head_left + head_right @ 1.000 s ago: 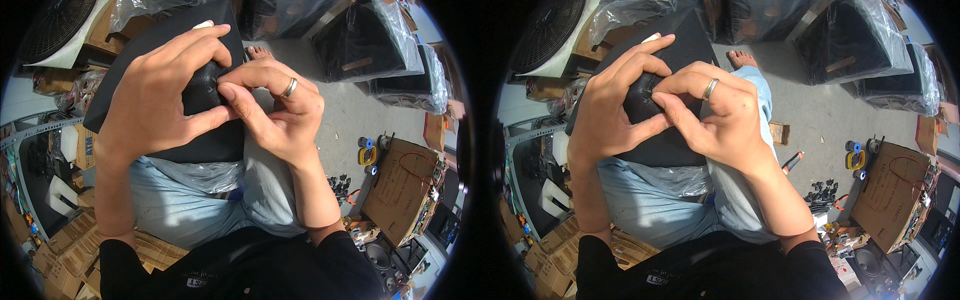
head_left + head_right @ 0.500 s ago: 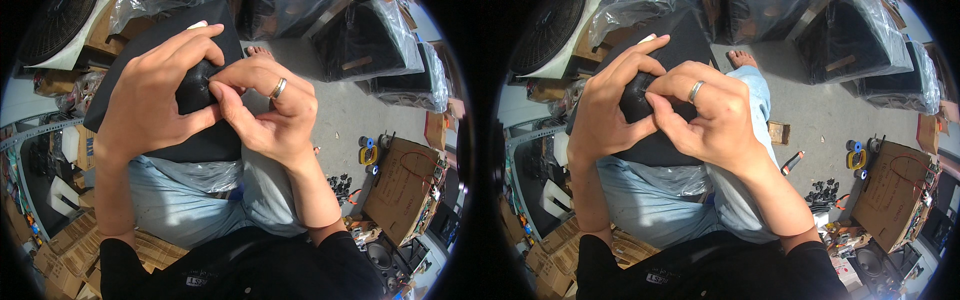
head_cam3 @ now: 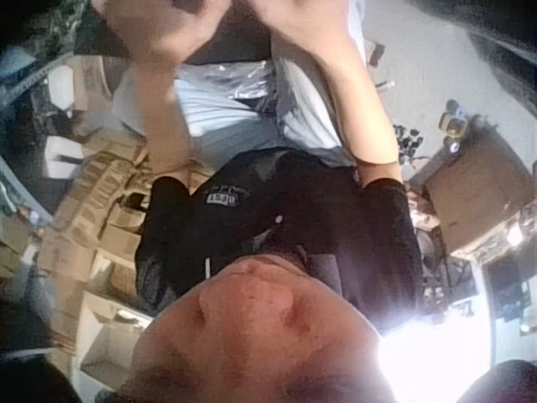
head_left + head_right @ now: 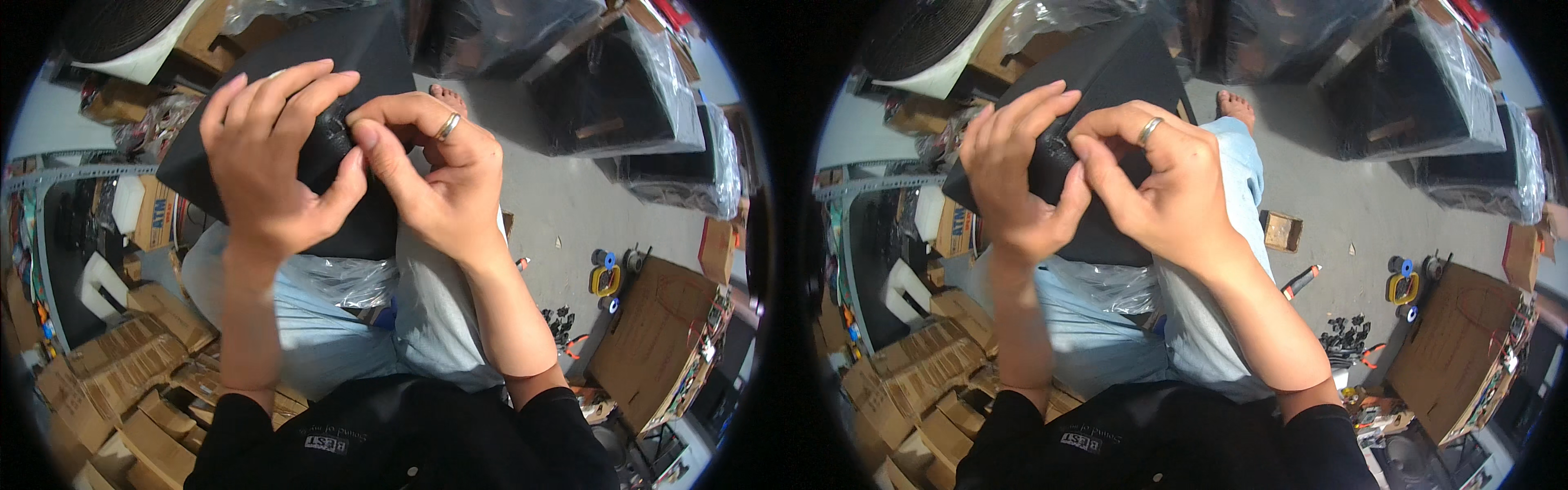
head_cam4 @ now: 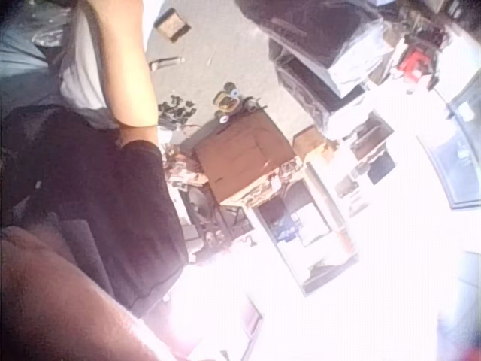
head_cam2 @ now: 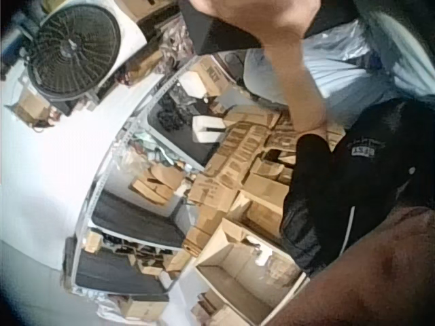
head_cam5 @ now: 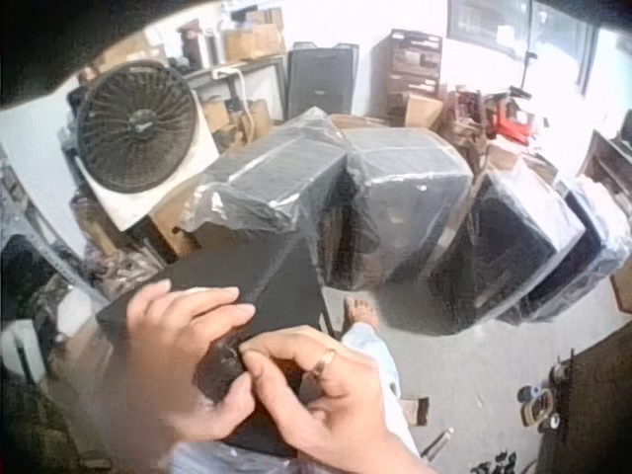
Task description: The person uses a utility knife to cut a seam on a black speaker box, then peels back the fabric to access the interior. They continue to pull and adjust the fabric along the edge, exposing the internal structure.
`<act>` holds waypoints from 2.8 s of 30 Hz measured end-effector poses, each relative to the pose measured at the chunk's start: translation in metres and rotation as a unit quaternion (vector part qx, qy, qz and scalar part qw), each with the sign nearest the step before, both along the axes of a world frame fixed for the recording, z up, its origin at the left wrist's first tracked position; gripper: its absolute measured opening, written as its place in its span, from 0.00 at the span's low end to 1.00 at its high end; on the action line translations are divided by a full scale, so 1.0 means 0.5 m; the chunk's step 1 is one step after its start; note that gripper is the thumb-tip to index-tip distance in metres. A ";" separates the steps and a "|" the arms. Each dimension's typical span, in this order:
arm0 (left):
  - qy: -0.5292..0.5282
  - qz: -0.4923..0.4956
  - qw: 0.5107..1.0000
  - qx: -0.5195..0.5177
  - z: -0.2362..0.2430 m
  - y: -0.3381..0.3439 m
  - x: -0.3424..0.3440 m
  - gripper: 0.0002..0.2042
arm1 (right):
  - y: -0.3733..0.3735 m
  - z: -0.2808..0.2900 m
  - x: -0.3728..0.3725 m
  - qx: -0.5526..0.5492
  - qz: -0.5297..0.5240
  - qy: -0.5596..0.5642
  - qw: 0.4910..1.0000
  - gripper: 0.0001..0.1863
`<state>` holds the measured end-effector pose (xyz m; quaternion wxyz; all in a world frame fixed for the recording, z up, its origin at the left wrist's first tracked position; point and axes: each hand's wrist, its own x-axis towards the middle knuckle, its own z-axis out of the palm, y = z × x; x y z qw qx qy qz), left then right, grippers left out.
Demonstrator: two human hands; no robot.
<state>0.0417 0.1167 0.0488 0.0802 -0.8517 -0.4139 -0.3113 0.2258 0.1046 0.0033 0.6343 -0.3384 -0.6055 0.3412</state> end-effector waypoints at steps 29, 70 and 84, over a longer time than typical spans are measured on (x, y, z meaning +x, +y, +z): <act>-0.200 0.150 0.967 -0.053 -0.052 -0.082 0.040 0.23 | 0.014 0.011 -0.015 -0.166 0.239 0.129 0.948 0.10; -0.262 0.143 0.954 -0.030 -0.058 -0.073 -0.043 0.25 | 0.003 -0.025 -0.091 -0.129 0.321 0.157 0.925 0.20; -0.255 0.154 0.954 -0.024 -0.056 -0.071 -0.034 0.24 | 0.006 -0.024 -0.085 -0.133 0.320 0.166 0.923 0.19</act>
